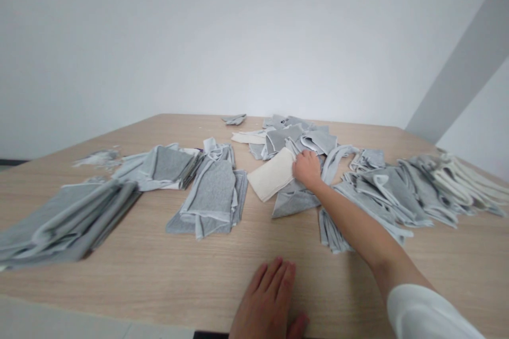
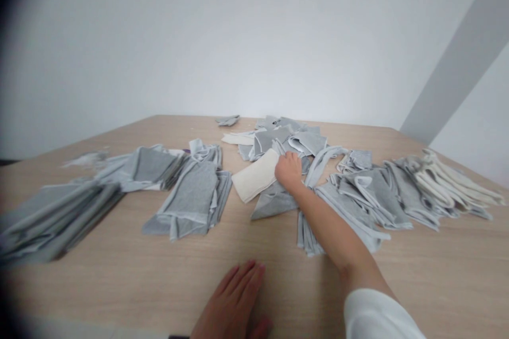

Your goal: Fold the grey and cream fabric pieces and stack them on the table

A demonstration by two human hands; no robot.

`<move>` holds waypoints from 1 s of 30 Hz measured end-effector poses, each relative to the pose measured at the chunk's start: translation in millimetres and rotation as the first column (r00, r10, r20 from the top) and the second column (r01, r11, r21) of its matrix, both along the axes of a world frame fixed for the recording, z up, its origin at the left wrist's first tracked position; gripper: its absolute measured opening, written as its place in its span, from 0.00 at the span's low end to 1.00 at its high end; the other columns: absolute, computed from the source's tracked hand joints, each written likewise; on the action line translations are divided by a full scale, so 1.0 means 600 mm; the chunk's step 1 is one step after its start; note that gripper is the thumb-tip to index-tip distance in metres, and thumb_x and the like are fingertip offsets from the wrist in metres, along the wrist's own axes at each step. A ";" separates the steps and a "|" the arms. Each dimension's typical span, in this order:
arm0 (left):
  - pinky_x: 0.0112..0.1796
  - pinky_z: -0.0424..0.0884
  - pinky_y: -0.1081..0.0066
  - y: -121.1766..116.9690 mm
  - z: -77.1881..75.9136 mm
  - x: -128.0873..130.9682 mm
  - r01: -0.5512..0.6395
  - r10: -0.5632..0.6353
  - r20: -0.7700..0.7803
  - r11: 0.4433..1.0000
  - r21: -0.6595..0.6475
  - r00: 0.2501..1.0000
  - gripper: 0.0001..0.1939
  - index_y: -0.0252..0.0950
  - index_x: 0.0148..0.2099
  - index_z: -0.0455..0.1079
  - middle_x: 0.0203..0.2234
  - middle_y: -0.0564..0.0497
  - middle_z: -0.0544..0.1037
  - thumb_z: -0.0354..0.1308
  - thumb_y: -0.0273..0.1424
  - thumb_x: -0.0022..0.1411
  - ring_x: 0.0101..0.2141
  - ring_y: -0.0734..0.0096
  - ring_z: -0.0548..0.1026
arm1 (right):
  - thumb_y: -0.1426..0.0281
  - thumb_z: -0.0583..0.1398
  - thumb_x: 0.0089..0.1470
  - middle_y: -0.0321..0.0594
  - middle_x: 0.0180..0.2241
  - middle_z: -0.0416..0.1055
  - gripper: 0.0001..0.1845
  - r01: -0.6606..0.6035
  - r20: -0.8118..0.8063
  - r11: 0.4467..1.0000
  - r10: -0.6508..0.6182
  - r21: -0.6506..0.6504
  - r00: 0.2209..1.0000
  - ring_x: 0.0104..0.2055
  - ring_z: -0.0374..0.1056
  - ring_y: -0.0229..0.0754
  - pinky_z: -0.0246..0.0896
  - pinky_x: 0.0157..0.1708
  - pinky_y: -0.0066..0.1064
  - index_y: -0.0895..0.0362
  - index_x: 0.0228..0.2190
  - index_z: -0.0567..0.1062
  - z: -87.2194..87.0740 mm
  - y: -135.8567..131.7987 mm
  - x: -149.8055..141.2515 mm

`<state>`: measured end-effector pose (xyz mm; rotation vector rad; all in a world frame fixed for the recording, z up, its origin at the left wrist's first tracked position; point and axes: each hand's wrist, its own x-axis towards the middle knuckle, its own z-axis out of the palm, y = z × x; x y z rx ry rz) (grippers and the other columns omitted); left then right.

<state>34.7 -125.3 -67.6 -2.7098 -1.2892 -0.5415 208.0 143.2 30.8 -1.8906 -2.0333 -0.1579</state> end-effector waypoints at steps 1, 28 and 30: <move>0.53 0.67 0.59 0.000 0.000 0.000 -0.002 0.002 0.007 1.000 0.003 1.000 0.38 0.32 0.65 0.53 0.56 0.43 0.71 0.58 0.40 0.56 0.56 0.57 0.68 | 0.70 0.49 0.61 0.60 0.53 0.66 0.18 -0.005 0.003 1.000 0.005 -0.009 1.000 0.58 0.56 0.56 0.50 0.55 0.43 0.66 0.46 0.73 0.000 0.000 -0.002; 0.53 0.69 0.58 0.000 0.006 0.003 -0.032 0.032 0.014 0.999 -0.003 0.999 0.34 0.34 0.62 0.59 0.56 0.47 0.72 0.58 0.43 0.57 0.55 0.57 0.70 | 0.58 0.42 0.67 0.50 0.47 0.73 0.26 -0.446 0.107 0.872 0.472 -0.202 0.875 0.52 0.67 0.46 0.58 0.52 0.35 0.60 0.43 0.73 0.000 -0.074 -0.095; 0.53 0.68 0.58 -0.001 0.006 0.003 -0.029 0.029 0.011 1.000 -0.010 1.000 0.34 0.34 0.62 0.60 0.56 0.47 0.72 0.58 0.43 0.57 0.56 0.57 0.69 | 0.62 0.42 0.68 0.52 0.47 0.72 0.24 -0.365 0.078 0.910 0.386 -0.196 0.919 0.52 0.66 0.46 0.59 0.52 0.36 0.61 0.45 0.72 0.001 -0.052 -0.090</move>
